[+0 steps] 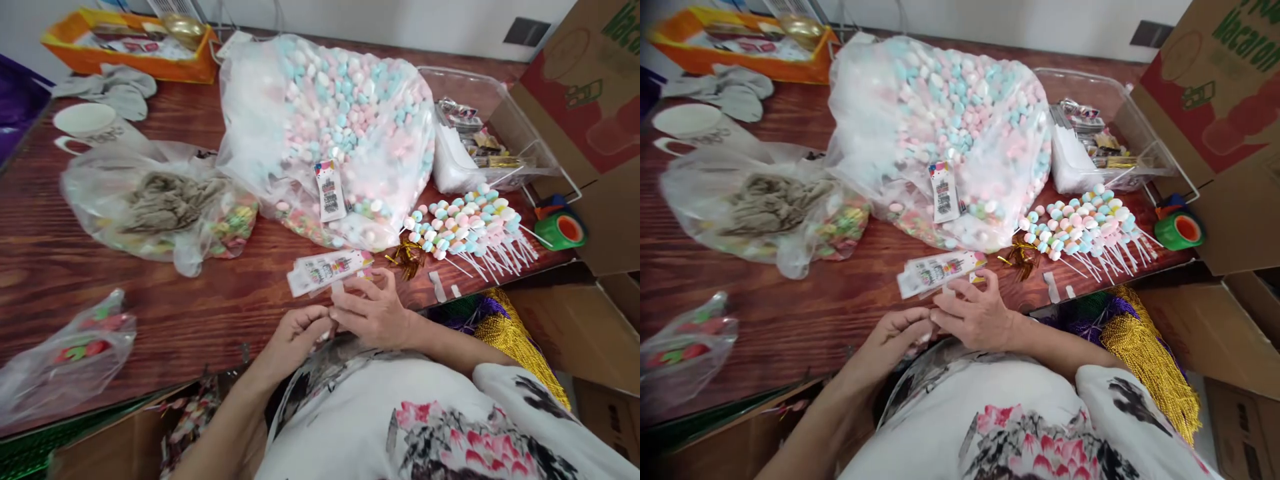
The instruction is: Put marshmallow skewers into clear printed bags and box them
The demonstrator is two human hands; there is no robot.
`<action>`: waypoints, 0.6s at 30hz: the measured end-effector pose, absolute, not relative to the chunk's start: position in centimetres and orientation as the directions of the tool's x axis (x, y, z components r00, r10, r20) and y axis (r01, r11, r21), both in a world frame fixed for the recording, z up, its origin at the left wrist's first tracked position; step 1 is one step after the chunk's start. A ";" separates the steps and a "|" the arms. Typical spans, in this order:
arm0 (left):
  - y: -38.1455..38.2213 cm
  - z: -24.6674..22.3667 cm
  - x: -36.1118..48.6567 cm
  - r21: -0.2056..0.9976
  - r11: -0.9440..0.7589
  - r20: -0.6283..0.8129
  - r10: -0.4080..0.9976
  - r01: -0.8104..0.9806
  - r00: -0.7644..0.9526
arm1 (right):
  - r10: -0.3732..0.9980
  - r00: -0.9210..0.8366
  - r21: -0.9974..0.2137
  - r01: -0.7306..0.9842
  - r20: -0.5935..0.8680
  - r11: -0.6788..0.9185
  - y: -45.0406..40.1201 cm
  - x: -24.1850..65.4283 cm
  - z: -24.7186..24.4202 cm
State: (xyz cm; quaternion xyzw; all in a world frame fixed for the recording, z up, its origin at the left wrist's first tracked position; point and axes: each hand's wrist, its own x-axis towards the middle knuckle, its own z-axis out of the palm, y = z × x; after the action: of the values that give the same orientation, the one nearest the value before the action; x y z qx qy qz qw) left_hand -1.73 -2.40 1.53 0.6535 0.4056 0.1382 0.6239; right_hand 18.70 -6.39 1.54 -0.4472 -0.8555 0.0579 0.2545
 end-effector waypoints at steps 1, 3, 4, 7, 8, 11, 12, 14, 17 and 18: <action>-2.2 1.7 -1.6 0.914 0.220 -0.401 0.624 0.341 0.671 | 0.775 -0.500 -0.319 0.716 0.387 0.621 -6.5 19.0 1.3; -2.1 2.0 -1.2 0.885 0.319 -0.463 0.507 0.340 0.727 | 0.764 -0.531 -0.326 0.696 0.366 0.640 -6.7 19.6 0.6; -2.1 2.0 -0.9 0.887 0.311 -0.457 0.495 0.340 0.739 | 0.773 -0.530 -0.339 0.697 0.348 0.631 -6.7 19.7 0.3; -2.4 1.8 0.0 0.933 0.080 -0.327 0.602 0.352 0.729 | 0.829 -0.475 -0.419 0.716 0.293 0.558 -6.7 20.0 0.1; -2.5 1.6 0.2 0.931 -0.035 -0.256 0.647 0.364 0.718 | 0.853 -0.446 -0.463 0.716 0.272 0.522 -6.6 20.2 0.3; -2.7 1.2 0.7 0.877 -0.287 -0.075 0.710 0.386 0.700 | 0.919 -0.308 -0.577 0.716 0.246 0.394 -5.8 22.2 1.4; -2.6 1.1 0.7 0.870 -0.315 -0.042 0.720 0.380 0.692 | 0.936 -0.240 -0.594 0.725 0.259 0.350 -5.3 23.4 1.8; -2.5 0.8 0.8 0.880 -0.318 0.001 0.744 0.353 0.668 | 0.949 -0.081 -0.589 0.767 0.304 0.254 -4.0 26.0 2.2; -2.1 0.6 0.9 0.932 -0.209 -0.019 0.789 0.296 0.614 | 0.937 0.107 -0.470 0.880 0.331 0.065 -1.8 29.4 1.7; -2.0 0.6 1.0 0.951 -0.138 -0.055 0.802 0.275 0.595 | 0.945 0.121 -0.421 0.907 0.304 0.020 -1.1 30.1 1.4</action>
State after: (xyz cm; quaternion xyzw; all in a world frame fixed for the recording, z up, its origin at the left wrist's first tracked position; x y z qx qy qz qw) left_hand 0.97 -2.02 0.59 0.7134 0.3774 0.2453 0.5371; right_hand 30.12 -1.15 1.38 -0.6992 -0.6622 0.0355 0.2673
